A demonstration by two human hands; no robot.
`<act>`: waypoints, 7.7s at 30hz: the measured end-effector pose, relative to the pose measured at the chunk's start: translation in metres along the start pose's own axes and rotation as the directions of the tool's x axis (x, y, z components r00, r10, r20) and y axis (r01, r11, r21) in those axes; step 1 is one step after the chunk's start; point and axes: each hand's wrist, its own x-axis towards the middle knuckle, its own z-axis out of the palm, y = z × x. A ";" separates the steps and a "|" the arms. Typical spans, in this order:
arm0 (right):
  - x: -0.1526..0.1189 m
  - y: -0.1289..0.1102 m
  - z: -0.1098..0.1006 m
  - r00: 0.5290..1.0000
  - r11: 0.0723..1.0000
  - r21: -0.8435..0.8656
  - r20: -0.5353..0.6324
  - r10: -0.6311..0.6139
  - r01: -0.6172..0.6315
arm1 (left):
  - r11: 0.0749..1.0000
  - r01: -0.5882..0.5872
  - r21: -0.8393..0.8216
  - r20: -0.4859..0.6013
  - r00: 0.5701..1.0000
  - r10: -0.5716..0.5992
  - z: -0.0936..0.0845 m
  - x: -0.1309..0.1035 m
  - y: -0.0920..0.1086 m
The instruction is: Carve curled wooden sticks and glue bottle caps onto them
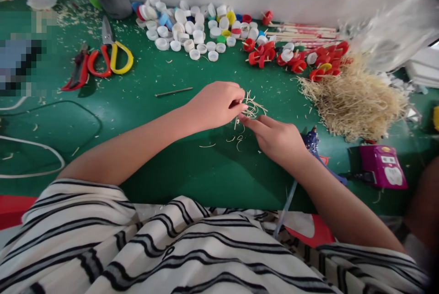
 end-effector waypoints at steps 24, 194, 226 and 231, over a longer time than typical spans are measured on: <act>-0.012 -0.009 -0.026 0.945 1.000 -0.002 0.328 0.003 -0.003 | 0.983 -0.164 0.078 0.131 0.979 0.153 0.016 -0.002 0.001; 0.034 -0.050 -0.022 0.888 0.947 -0.058 0.332 0.317 -0.317 | 0.992 0.118 -0.041 0.168 0.980 -0.110 -0.028 -0.001 -0.015; 0.032 -0.056 -0.023 0.870 0.952 -0.129 0.386 0.307 -0.278 | 0.991 0.135 -0.005 0.100 0.986 -0.134 -0.024 -0.002 -0.007; 0.031 -0.057 -0.023 0.869 0.953 -0.130 0.393 0.302 -0.273 | 0.990 0.144 0.000 0.117 0.983 -0.143 -0.027 -0.002 -0.007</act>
